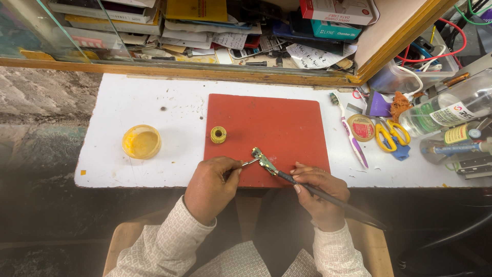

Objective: The person works on a small green circuit board at a repair bench. They hold the board with tweezers while applying flux or solder with a hand tool, scrub the board with a toothbrush, pick up a soldering iron from a station and solder components on the board, then set the board back on the mat.

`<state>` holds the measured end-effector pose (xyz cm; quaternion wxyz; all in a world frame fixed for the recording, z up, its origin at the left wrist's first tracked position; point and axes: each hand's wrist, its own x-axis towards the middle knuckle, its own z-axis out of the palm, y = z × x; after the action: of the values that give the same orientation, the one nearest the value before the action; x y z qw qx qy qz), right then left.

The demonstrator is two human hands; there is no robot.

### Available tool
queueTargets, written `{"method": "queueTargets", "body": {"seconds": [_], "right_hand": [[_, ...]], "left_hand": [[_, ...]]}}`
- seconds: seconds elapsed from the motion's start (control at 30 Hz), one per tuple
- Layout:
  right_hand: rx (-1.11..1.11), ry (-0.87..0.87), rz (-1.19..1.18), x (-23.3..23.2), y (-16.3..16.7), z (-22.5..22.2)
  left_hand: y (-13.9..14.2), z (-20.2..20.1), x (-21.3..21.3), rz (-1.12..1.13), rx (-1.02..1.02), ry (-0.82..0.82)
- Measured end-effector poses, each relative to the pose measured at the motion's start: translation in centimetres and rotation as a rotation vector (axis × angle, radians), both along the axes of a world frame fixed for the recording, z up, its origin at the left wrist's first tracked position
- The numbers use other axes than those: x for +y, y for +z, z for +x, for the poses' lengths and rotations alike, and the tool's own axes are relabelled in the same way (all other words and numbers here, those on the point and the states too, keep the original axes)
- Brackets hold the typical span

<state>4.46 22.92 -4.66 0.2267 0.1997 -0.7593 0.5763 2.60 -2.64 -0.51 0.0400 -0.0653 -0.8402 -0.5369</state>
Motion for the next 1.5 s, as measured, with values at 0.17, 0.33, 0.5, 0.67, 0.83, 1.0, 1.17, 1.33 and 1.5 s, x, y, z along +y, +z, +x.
{"method": "queueTargets", "body": {"seconds": [0.17,0.33,0.5,0.67,0.83,1.0,1.17,1.33,1.5], "right_hand": [[0.044,-0.052,-0.057,-0.5,-0.4,0.5],[0.145,-0.064,0.044,-1.2,-0.6,1.2],[0.167,-0.069,0.125,-1.3,-0.6,1.4],[0.193,-0.062,0.152,-1.0,-0.4,1.6],[0.198,-0.065,0.178,-0.7,-0.4,1.6],[0.195,-0.078,0.175,-1.3,-0.7,1.9],[0.194,-0.067,0.16,-1.8,-0.8,2.4],[0.188,-0.069,0.155,-1.9,-0.8,2.9],[0.202,-0.066,0.142,-2.0,-0.8,2.9]], "left_hand": [[-0.1,0.1,-0.2,0.002,0.009,-0.001],[-0.2,0.3,-0.4,0.017,-0.016,-0.002],[-0.5,0.3,-0.6,-0.002,-0.002,-0.003],[-0.6,0.8,-0.1,0.005,0.026,0.001],[-0.6,0.8,0.2,-0.009,0.01,0.0],[-0.8,1.1,-0.3,-0.001,0.025,-0.003],[-0.8,1.5,-0.8,0.0,0.022,0.003],[-0.7,2.0,-1.0,-0.009,-0.021,0.004],[-0.7,2.2,-1.2,-0.003,0.001,-0.002]]}}
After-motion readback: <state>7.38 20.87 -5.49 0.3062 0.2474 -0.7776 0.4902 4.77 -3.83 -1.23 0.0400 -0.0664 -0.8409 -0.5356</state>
